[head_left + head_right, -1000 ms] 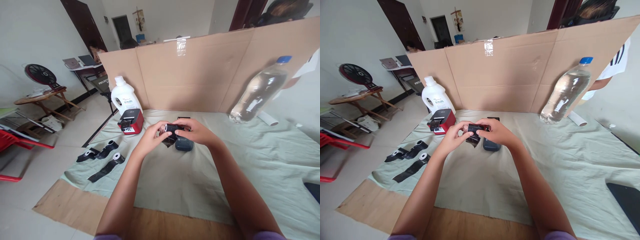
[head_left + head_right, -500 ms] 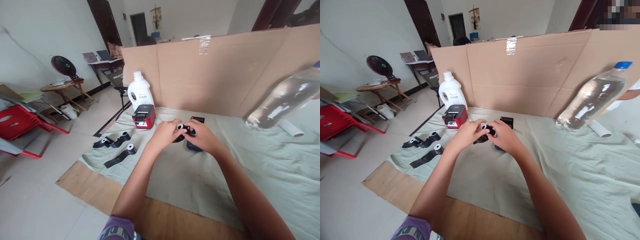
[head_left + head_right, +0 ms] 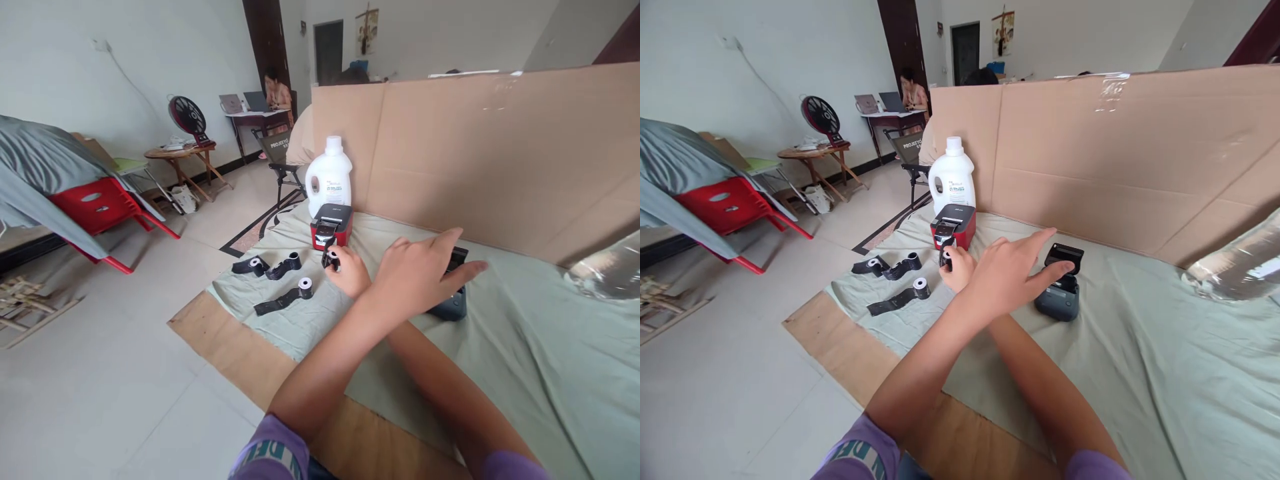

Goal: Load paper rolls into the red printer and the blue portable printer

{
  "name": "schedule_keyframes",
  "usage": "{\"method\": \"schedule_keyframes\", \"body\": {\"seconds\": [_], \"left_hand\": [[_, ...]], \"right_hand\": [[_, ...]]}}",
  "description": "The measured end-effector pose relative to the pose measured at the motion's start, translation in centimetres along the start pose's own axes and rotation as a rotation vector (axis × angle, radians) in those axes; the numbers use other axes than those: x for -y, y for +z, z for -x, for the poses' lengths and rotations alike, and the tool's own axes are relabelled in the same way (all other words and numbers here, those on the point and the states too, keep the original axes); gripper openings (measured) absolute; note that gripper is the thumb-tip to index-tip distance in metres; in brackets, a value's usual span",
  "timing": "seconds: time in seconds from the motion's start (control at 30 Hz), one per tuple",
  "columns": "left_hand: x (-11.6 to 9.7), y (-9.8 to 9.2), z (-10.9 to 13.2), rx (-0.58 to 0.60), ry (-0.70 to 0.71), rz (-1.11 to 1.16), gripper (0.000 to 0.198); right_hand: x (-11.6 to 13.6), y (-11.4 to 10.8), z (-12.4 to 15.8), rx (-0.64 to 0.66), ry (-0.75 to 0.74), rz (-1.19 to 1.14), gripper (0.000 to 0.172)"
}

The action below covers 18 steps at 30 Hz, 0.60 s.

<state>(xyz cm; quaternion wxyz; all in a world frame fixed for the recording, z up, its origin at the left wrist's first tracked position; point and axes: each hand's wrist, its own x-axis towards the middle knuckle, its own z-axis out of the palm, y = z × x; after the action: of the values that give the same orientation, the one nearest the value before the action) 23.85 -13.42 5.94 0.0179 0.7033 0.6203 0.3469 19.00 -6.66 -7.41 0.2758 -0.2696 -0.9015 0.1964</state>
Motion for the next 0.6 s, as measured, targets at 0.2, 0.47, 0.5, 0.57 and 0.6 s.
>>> {"method": "schedule_keyframes", "body": {"seconds": [0.2,0.47,0.5,0.57,0.6], "left_hand": [[1.1,-0.9,-0.1,-0.024,0.001,0.044,0.058],[1.6,-2.5,0.0,-0.058,-0.015,0.135,0.055],[1.5,-2.6,0.0,-0.068,-0.025,0.134,0.054],[1.5,-2.6,0.0,-0.093,-0.042,0.122,0.052],[1.4,-2.5,0.0,-0.103,-0.044,0.115,0.051]], "right_hand": [[0.6,3.0,0.2,0.112,-0.008,0.155,0.049],[2.0,1.8,2.6,0.157,-0.241,0.157,0.041],[2.2,2.0,2.9,0.166,-0.243,0.16,0.037],[2.5,2.5,3.3,0.161,-0.226,0.131,0.029],[2.5,2.6,3.4,0.162,-0.224,0.1,0.025]]}}
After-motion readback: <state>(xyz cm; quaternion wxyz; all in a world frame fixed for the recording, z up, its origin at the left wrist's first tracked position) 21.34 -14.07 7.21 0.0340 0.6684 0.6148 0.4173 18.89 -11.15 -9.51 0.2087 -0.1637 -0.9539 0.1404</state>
